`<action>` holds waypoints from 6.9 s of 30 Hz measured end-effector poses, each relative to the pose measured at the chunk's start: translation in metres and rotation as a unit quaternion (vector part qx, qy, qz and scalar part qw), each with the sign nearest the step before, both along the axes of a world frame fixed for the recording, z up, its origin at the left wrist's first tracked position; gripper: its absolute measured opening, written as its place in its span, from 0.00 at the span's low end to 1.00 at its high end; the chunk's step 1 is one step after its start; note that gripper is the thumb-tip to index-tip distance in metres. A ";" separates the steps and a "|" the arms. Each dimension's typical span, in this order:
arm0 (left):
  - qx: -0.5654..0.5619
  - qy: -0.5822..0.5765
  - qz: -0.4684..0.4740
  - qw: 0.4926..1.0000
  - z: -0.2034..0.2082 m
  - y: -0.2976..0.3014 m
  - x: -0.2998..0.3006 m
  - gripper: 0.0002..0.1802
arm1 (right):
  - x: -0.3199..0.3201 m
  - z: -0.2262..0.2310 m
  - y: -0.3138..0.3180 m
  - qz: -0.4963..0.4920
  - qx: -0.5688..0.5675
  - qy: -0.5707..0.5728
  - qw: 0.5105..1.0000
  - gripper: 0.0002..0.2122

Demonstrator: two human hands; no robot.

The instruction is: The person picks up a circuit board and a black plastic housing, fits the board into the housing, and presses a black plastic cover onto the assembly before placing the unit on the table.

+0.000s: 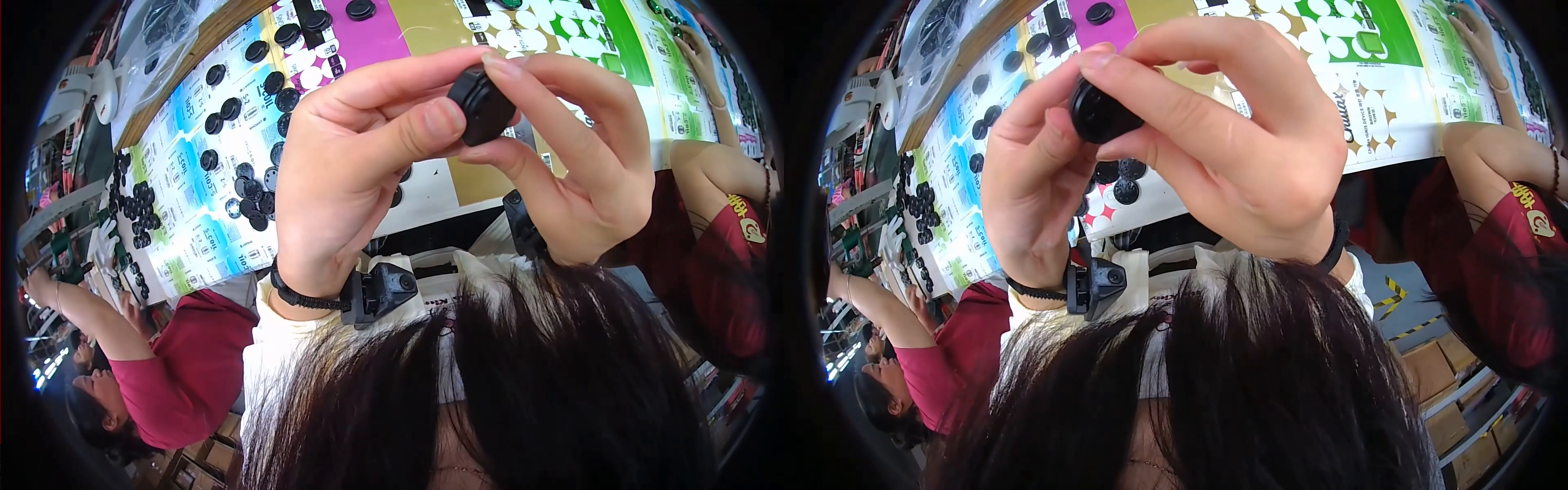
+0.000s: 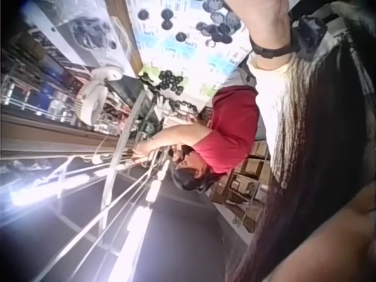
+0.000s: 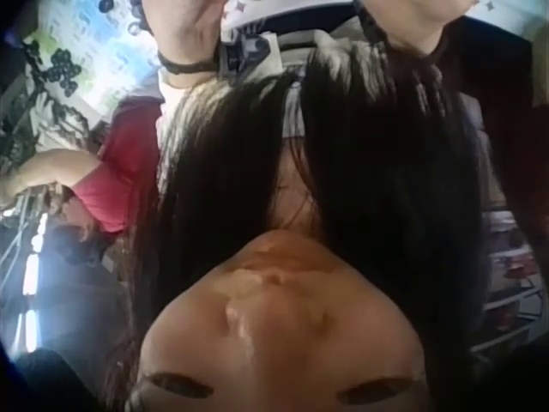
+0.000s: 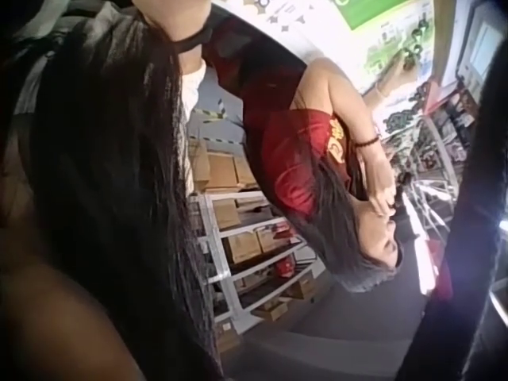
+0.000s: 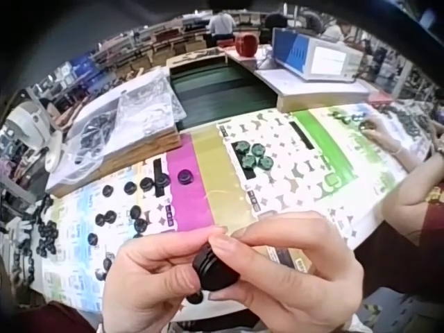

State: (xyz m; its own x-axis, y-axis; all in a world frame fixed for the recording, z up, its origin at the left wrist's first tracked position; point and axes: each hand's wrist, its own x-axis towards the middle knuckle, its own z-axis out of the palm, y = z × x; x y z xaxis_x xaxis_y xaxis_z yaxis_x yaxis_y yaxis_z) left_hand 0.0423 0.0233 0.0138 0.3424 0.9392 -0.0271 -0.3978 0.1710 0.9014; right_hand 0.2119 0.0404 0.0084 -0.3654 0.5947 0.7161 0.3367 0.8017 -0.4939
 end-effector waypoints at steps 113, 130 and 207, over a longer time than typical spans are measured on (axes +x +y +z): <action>0.001 -0.010 -0.043 0.999 -0.010 0.010 -0.003 0.32 | -0.007 -0.002 -0.008 -0.019 -0.031 0.036 0.999 0.21; 0.166 0.209 0.188 0.945 -0.016 -0.007 0.021 0.12 | -0.016 -0.033 -0.003 -0.012 -0.039 0.073 0.997 0.19; -0.033 0.082 0.132 0.987 -0.016 -0.027 -0.015 0.15 | -0.020 -0.013 -0.012 0.074 -0.411 0.138 0.898 0.13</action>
State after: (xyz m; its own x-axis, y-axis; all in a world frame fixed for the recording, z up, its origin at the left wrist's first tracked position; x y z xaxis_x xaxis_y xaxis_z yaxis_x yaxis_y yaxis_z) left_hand 0.0277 -0.0034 -0.0023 0.0715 0.9896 -0.1249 -0.2861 0.1403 0.9479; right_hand 0.1919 0.0284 -0.0048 -0.3595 0.9237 0.1328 0.0304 0.1538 -0.9876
